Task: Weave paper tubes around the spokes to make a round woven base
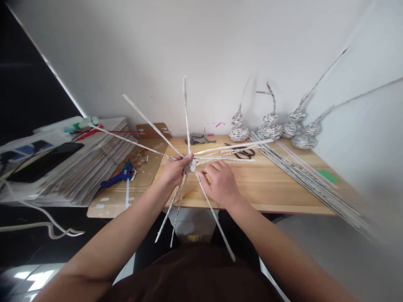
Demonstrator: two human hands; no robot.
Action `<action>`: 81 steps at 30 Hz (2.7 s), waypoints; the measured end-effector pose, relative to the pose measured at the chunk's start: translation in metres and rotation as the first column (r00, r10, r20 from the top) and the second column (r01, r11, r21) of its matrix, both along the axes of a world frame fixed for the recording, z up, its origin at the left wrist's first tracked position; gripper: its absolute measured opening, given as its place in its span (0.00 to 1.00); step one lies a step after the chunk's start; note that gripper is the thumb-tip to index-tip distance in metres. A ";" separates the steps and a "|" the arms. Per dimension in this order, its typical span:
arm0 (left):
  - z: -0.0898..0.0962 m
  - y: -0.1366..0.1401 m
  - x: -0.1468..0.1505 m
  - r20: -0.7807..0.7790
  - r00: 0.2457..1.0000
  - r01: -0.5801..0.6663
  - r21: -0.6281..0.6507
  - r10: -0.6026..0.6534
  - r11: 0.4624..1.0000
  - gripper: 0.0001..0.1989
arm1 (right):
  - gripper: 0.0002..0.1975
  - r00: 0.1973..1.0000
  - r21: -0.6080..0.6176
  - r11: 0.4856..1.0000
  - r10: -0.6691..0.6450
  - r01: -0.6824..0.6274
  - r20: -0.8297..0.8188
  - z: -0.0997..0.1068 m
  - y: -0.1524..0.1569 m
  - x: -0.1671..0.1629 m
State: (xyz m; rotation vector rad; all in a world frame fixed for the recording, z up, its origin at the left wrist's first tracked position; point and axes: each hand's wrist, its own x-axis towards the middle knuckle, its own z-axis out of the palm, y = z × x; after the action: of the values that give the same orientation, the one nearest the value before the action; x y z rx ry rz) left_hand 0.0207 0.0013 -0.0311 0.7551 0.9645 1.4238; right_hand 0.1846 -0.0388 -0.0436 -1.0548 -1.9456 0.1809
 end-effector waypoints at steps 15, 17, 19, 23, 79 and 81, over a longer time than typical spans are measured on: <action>0.040 -0.044 0.004 0.103 0.993 0.046 0.029 -0.049 0.999 0.21 | 0.10 0.526 -0.318 0.805 -0.009 -0.501 -0.851 0.032 0.009 -0.037; 0.043 -0.049 0.002 0.093 0.994 0.051 0.042 -0.055 0.998 0.20 | 0.11 0.527 -0.300 0.835 -0.013 -0.462 -0.850 0.034 0.007 -0.038; 0.044 -0.052 0.002 0.079 0.995 0.049 0.061 -0.054 0.997 0.20 | 0.12 0.512 -0.275 0.844 -0.001 -0.461 -0.859 0.037 0.004 -0.040; 0.043 -0.053 0.004 0.101 0.995 0.015 0.102 -0.026 0.995 0.19 | 0.12 0.417 -0.267 0.840 -0.055 -0.472 -0.907 0.043 -0.005 -0.048; 0.018 -0.052 -0.008 -0.141 0.990 0.008 0.225 0.024 0.974 0.15 | 0.15 0.411 -0.435 0.815 -0.271 -0.383 -0.870 0.038 -0.008 -0.060; 0.017 -0.051 -0.010 -0.225 0.974 0.023 0.250 0.035 0.968 0.13 | 0.16 0.402 -0.417 0.825 -0.258 -0.382 -0.878 0.039 -0.010 -0.060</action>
State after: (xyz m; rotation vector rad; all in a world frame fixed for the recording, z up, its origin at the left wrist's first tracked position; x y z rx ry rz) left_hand 0.0105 -0.0499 -0.0140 1.1245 0.9697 1.5048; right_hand 0.1246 -0.0489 -0.0047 -0.8940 -0.8382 1.2207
